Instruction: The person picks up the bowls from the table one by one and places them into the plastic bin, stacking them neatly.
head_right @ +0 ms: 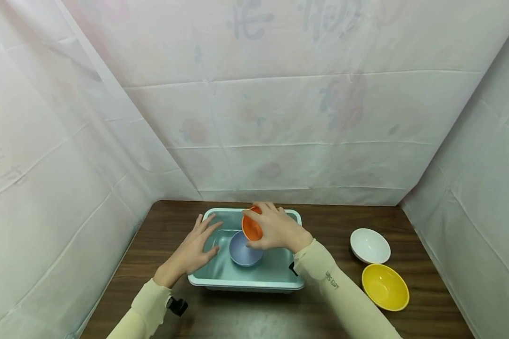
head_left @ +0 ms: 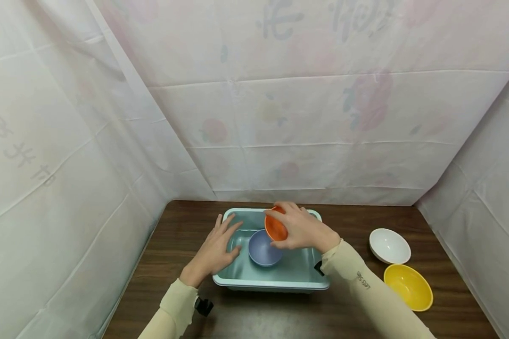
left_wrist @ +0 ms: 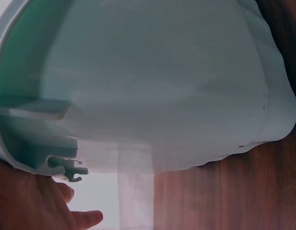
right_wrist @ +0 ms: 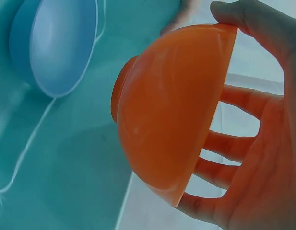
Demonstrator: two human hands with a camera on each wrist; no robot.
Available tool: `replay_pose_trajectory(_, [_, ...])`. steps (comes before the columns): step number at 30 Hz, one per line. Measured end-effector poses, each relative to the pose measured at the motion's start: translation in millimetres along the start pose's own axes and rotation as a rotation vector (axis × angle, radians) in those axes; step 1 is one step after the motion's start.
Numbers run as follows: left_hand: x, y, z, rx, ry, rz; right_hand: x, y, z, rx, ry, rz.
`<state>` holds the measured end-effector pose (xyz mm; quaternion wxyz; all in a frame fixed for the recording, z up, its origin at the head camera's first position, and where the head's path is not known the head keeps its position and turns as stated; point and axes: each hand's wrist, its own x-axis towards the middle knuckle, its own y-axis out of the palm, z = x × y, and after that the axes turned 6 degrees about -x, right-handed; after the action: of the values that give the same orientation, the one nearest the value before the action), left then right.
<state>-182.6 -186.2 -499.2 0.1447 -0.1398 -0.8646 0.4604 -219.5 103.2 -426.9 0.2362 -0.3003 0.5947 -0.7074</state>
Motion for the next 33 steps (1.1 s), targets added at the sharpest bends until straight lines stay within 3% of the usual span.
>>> replay_pose_trajectory(9, [0.3, -0.8, 1.2, 0.0, -0.027, 0.037, 9, 12, 11, 0.022, -0.019, 0.079])
replay_pose_trajectory(23, [1.0, -0.1, 3.1, 0.002, -0.016, 0.031, 18, 34, 23, 0.028, -0.042, 0.175])
replay_pose_trajectory(33, [1.0, -1.2, 2.5, -0.006, -0.017, 0.037, 26, 48, 28, -0.024, -0.027, 0.256])
